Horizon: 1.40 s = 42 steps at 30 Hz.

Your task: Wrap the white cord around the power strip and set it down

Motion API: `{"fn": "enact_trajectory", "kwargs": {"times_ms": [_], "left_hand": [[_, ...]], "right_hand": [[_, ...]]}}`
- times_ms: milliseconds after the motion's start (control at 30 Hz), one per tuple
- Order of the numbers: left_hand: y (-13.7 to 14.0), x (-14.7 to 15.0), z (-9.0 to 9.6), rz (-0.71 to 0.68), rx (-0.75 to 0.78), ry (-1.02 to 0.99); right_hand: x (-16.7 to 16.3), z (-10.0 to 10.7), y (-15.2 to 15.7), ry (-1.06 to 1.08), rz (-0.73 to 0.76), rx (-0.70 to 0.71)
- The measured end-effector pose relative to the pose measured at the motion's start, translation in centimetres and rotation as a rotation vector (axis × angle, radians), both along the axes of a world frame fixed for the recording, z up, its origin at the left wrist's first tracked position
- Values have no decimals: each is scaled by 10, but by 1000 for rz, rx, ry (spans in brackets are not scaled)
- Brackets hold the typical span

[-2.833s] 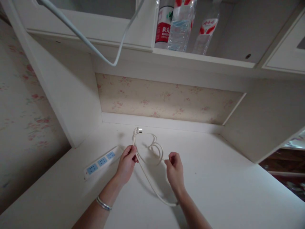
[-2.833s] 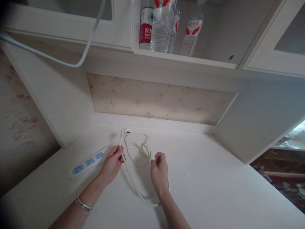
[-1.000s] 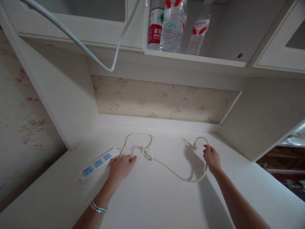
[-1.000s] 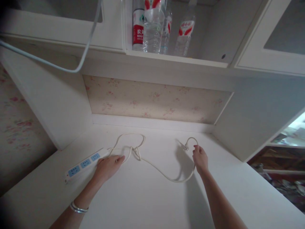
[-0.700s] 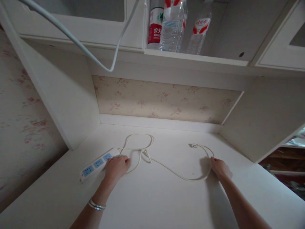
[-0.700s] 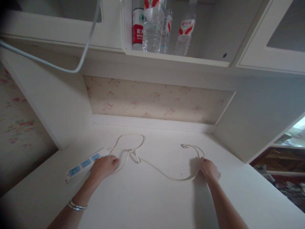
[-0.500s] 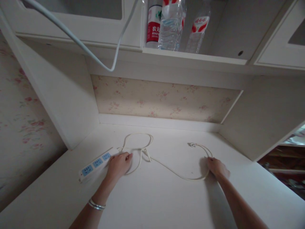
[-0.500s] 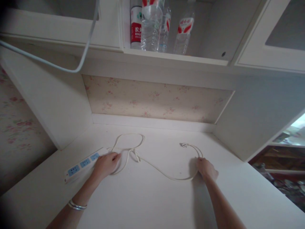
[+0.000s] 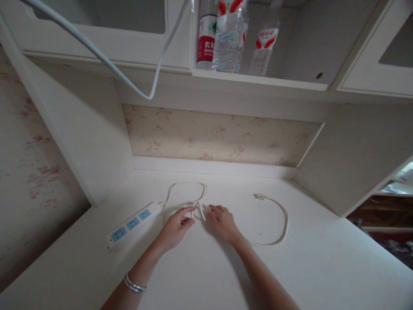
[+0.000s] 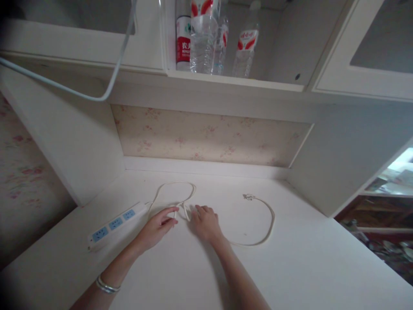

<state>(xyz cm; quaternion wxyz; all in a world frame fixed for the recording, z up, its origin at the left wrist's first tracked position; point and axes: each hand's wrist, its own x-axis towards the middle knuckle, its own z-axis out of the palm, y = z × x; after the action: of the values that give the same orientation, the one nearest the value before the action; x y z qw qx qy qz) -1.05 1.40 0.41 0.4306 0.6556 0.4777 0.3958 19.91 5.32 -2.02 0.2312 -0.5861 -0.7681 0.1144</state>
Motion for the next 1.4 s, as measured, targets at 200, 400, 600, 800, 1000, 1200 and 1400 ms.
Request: {"fn": "enact_trajectory", "kwargs": {"times_ms": [200, 400, 600, 800, 1000, 1200, 1400], "left_hand": [[-2, -3, 6, -20, -66, -85], [-3, -8, 13, -83, -90, -152], [-2, -8, 11, -122, -40, -160], [-5, 4, 5, -39, -25, 9], [-10, 2, 10, 130, 106, 287], [-12, 4, 11, 338, 213, 673], [-11, 8, 8, 224, 341, 649]], "right_hand": [[-31, -10, 8, 126, 12, -7], [-21, -19, 2, 325, 65, 17], [-13, -13, 1, 580, -14, 113], [-3, -12, 3, 521, -27, 275], [-9, -13, -3, 451, 53, 313], [-25, -10, -16, 379, 123, 317], [-30, -4, -19, 502, 178, 213]]}}
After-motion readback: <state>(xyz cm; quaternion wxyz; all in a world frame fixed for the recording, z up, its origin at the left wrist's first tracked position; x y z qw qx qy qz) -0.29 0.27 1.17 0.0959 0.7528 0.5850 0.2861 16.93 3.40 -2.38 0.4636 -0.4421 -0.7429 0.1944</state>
